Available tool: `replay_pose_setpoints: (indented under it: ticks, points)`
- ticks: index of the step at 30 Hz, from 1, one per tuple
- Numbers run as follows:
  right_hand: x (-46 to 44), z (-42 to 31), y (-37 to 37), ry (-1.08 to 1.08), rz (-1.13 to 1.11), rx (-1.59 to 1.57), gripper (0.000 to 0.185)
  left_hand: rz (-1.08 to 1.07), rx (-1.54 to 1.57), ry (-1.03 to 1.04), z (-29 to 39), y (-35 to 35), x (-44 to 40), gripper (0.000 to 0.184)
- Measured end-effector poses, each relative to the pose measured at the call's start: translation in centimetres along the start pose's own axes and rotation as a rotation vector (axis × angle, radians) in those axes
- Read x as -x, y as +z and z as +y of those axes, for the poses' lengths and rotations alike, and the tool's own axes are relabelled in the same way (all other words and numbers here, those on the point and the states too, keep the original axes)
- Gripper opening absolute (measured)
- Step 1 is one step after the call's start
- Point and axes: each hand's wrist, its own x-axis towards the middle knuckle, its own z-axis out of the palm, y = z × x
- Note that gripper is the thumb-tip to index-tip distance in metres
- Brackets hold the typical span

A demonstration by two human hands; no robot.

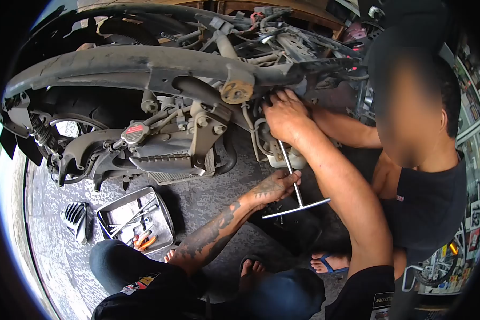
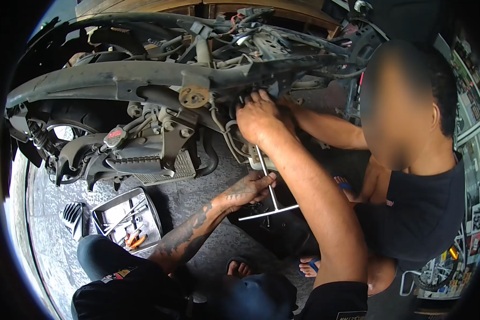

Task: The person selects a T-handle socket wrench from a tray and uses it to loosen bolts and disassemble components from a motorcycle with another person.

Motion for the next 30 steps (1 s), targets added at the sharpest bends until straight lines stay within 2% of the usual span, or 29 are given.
replay_pose_setpoints:
  ticks: [1,3,5,7,9,11,15,17,19,21,24,27,30]
  points:
    - [-0.5,0.0,-0.4,-0.012,-0.004,0.009,0.042,-0.024,-0.002,0.010,0.2,0.0,0.1,0.042]
    - [-1.4,0.0,-1.0,0.035,-0.198,0.012,0.045,-0.016,0.016,0.014,0.1,0.0,0.2,0.044]
    - [-2.3,0.0,-1.5,0.044,-0.242,0.011,0.048,-0.009,0.036,0.020,0.2,-0.2,0.2,0.045]
    - [-3.3,-0.2,-3.1,0.067,-0.535,0.040,0.054,-0.004,0.010,-0.008,0.7,-0.2,0.6,0.046]
    - [-3.9,-0.1,-3.4,0.055,-0.547,0.049,0.050,-0.001,0.033,-0.015,0.9,-0.2,0.8,0.046]
    - [-4.4,0.2,-3.5,0.110,-0.601,-0.091,0.042,-0.029,0.019,-0.011,0.6,-0.4,0.5,0.046]
    - [-4.7,0.3,-4.1,0.069,-0.558,-0.122,0.040,-0.008,0.017,0.004,-0.2,-0.4,-0.2,0.044]
    - [-5.6,0.2,-2.4,0.072,-0.549,-0.040,0.041,-0.029,-0.015,0.024,-0.4,-0.6,-0.4,0.043]
    - [-5.4,0.5,-2.3,0.122,-0.484,-0.063,0.041,-0.040,-0.021,0.043,-0.1,-0.8,0.1,0.043]
    - [-5.3,0.4,-2.1,0.105,-0.479,-0.081,0.041,-0.010,-0.012,0.086,-1.7,-0.4,-0.8,0.047]
    - [-4.9,0.2,-2.5,0.086,-0.467,-0.048,0.039,-0.070,-0.085,0.045,-3.0,-1.2,-1.6,0.040]
    - [-4.1,0.4,-2.4,0.087,-0.470,-0.033,0.038,-0.098,-0.121,0.035,-3.7,-1.0,-1.6,0.040]
    - [-4.0,0.7,-1.5,0.105,-0.339,-0.035,0.044,-0.061,-0.116,0.072,-4.0,-0.4,-0.7,0.043]
